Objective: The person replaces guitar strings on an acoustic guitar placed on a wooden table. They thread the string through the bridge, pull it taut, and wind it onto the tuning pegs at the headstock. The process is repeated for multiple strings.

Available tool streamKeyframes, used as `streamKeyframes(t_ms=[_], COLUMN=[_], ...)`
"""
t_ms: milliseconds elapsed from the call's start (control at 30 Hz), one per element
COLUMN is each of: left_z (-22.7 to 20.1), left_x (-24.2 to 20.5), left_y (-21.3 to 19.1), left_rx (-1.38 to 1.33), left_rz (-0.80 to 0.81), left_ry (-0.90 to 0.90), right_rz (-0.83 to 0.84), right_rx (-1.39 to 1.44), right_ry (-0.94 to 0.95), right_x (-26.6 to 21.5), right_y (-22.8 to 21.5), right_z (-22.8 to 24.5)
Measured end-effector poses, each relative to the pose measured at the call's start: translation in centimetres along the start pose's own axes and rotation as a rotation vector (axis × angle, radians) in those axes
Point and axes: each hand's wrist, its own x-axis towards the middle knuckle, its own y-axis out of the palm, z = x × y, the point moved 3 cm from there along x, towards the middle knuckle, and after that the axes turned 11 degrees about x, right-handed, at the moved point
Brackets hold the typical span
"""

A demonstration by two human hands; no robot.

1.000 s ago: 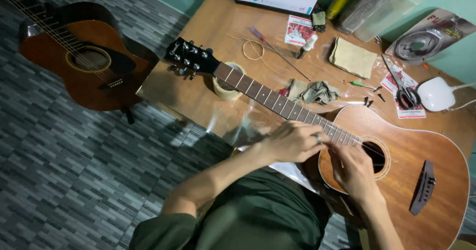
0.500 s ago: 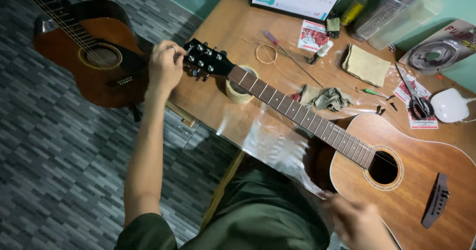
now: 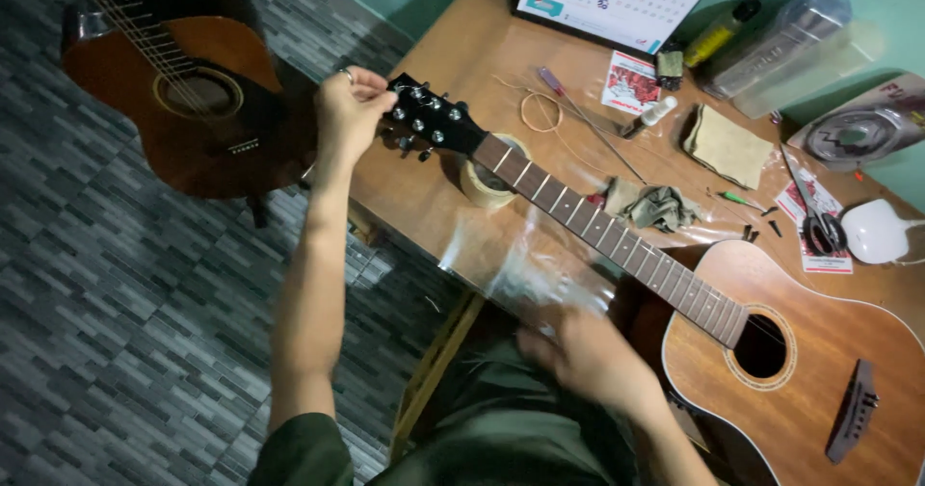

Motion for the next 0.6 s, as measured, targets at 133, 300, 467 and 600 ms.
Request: streamKeyframes(t_ms=[133, 300, 467, 600], left_z=[3.7, 6.4, 3.0, 4.0], left_x=[0.5, -0.7, -3.3, 1.7], left_y=[2.6, 6.3, 3.7, 3.5], left_rx=[-0.200, -0.140, -0.213, -0.019], left_rz=[-0.014, -0.303, -0.294, -0.239], left_ry=[0.101, -0.009, 0.135, 0.355], right_rz=[-0.349, -0.474, -0.310, -0.197], right_rx=[0.343, -0.139, -0.254, -0.400], right_ry=[-0.269, 0.273, 0.323, 0.226], right_x=[16.4, 38.6, 43.2, 41.9], right_y=[-3.6, -3.6, -3.9, -5.3], right_z=[6.8, 4.3, 0.6, 3.5])
